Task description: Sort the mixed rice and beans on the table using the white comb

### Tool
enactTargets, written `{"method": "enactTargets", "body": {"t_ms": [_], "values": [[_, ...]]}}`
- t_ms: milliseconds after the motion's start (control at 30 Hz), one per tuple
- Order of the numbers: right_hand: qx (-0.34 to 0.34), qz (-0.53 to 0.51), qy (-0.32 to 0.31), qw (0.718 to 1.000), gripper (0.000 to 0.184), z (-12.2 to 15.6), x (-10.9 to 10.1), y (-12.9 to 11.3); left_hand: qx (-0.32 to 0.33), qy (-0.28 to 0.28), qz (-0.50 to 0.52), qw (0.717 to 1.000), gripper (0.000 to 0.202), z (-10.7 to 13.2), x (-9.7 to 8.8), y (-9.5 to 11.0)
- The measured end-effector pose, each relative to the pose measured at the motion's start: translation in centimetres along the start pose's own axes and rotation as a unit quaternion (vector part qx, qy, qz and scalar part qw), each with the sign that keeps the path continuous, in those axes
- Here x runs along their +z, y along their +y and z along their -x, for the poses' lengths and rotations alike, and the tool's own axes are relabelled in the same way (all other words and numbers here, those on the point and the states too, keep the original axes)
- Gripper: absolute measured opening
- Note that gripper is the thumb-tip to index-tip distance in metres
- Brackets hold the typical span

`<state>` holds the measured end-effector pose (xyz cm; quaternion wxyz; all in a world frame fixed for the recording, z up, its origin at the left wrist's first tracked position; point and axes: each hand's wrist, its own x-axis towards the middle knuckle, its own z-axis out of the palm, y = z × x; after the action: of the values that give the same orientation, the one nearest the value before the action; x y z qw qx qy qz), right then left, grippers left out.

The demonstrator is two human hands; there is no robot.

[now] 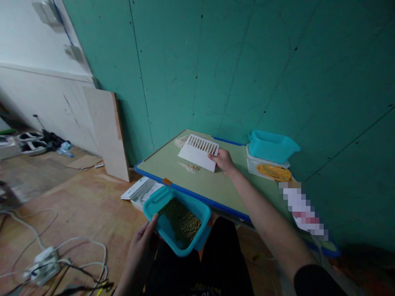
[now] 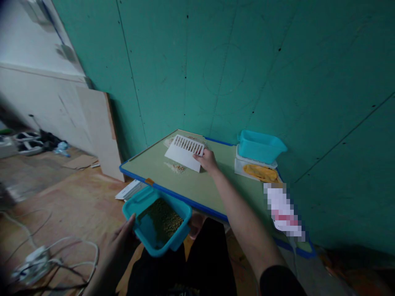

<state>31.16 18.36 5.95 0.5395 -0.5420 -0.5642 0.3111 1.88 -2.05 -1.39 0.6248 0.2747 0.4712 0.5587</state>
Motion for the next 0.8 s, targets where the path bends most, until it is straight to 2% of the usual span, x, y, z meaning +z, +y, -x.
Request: {"method": "enactTargets", "body": {"t_ms": [133,333,533,700,800], "values": [[0.017,-0.035,-0.028,0.999,0.028,0.3,0.5,-0.3,-0.024,0.013,0.007,1.0,0.036,0.3,0.4,0.6],[0.053,-0.053,-0.028,0.997,0.026,0.5,0.8,-0.1,-0.014,-0.002,0.021,1.0,0.039,-0.1,0.0,-0.1],[0.066,-0.068,-0.046,0.994,0.027,0.8,0.9,-0.4,-0.024,0.014,0.041,0.999,0.037,-0.6,-0.6,-0.8],[0.074,-0.071,-0.056,0.993,0.024,1.0,1.2,-0.8,-0.01,-0.007,0.026,1.0,0.041,-0.6,-0.8,-0.7],[0.074,-0.07,-0.052,0.993,0.022,1.0,1.3,-0.9,-0.018,-0.001,0.036,0.999,0.039,-0.4,-0.5,-0.3]]}}
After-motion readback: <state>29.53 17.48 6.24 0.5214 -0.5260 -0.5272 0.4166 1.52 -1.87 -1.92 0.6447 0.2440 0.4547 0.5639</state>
